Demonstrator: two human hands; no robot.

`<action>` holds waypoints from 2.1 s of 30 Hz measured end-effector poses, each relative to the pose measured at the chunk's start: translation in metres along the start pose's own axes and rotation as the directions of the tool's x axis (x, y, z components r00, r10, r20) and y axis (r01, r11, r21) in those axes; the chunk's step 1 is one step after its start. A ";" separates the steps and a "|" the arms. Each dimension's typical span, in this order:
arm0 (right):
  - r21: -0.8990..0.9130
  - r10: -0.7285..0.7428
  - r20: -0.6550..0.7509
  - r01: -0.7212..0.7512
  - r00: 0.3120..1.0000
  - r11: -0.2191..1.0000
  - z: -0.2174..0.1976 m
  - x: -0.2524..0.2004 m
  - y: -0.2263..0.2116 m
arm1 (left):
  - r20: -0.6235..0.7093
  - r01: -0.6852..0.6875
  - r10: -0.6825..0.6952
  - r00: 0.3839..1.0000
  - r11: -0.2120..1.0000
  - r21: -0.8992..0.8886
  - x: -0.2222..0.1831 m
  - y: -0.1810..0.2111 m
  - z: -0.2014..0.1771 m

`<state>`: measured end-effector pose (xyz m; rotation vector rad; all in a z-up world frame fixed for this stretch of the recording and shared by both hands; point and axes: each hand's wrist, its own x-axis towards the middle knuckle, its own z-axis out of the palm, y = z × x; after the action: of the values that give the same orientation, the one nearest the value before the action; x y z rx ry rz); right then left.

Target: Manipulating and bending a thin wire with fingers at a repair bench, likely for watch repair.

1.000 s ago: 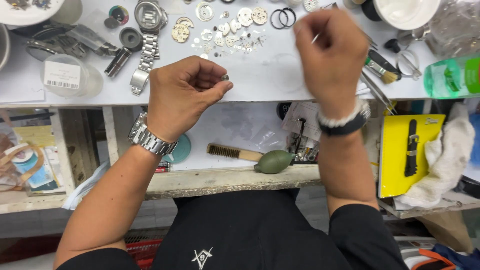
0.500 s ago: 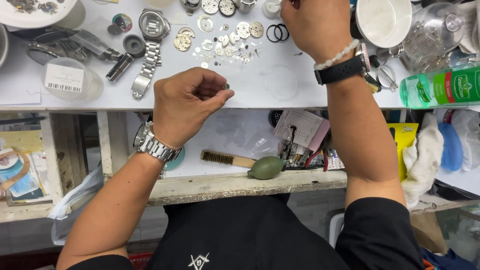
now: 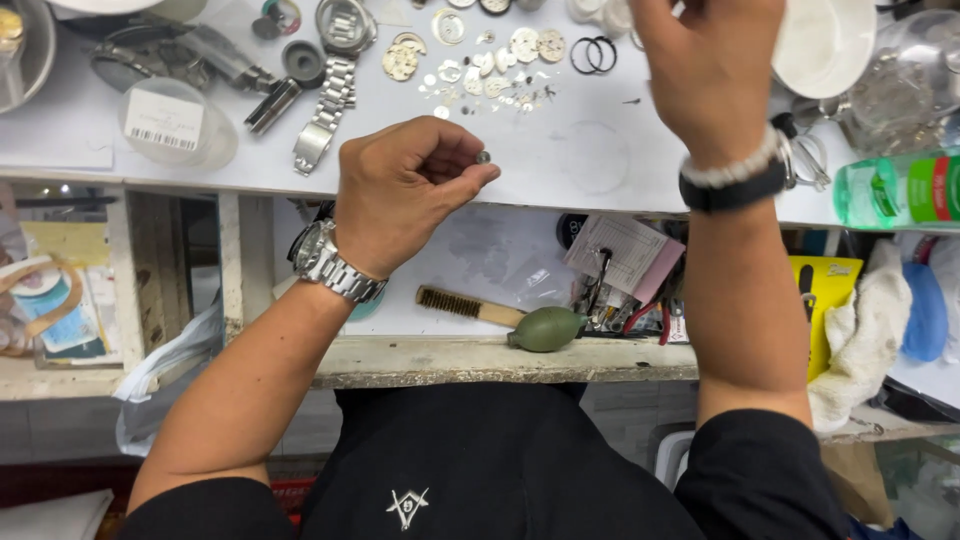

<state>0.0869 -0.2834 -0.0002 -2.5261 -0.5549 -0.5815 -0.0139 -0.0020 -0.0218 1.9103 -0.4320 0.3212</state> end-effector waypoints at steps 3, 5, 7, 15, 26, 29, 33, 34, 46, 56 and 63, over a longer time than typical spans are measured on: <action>0.365 0.228 0.007 -0.215 0.974 0.906 -0.017 -0.032 -0.053 | -0.036 -0.078 0.078 0.996 0.997 -0.003 -0.001 -0.001 0.001; 0.534 0.299 0.038 -0.272 0.954 0.801 -0.016 -0.057 -0.083 | -0.046 -0.125 0.125 0.991 0.992 0.004 -0.003 -0.002 0.002; 0.660 0.443 0.209 -0.460 0.872 0.594 -0.005 -0.081 -0.107 | -0.088 -0.154 0.156 0.984 0.988 0.030 -0.006 -0.003 0.005; 0.657 0.336 0.212 -0.388 0.918 0.646 0.019 -0.086 -0.124 | -0.111 -0.150 0.157 0.981 0.987 0.065 -0.008 -0.002 0.009; 0.661 0.317 0.185 -0.356 0.930 0.660 0.022 -0.088 -0.127 | -0.109 -0.154 0.159 0.981 0.987 0.056 -0.009 -0.002 0.009; 0.684 0.288 0.133 -0.298 0.948 0.666 0.025 -0.090 -0.127 | -0.117 -0.149 0.154 0.981 0.987 0.051 -0.009 -0.003 0.009; 0.659 0.277 0.102 -0.273 0.956 0.700 0.026 -0.091 -0.128 | -0.120 -0.171 0.177 0.977 0.983 0.060 -0.010 -0.003 0.008; 0.640 0.269 0.101 -0.270 0.958 0.720 0.026 -0.090 -0.128 | -0.122 -0.183 0.190 0.974 0.981 0.064 -0.010 -0.003 0.008; 0.655 0.234 0.007 -0.181 0.972 0.733 0.032 -0.088 -0.122 | -0.097 -0.084 0.079 0.992 0.995 -0.058 -0.010 -0.007 0.005; 0.659 0.242 -0.017 -0.171 0.970 0.733 0.035 -0.091 -0.121 | -0.065 -0.070 0.066 0.996 0.996 -0.063 -0.010 -0.005 0.003; 0.660 0.240 -0.029 -0.162 0.970 0.734 0.038 -0.091 -0.119 | -0.060 -0.076 0.073 0.996 0.996 -0.056 -0.010 -0.008 0.003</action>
<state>-0.0346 -0.1927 -0.0318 -1.8320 -0.3486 -0.3566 -0.0194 -0.0009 -0.0340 1.8268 -0.4700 0.4074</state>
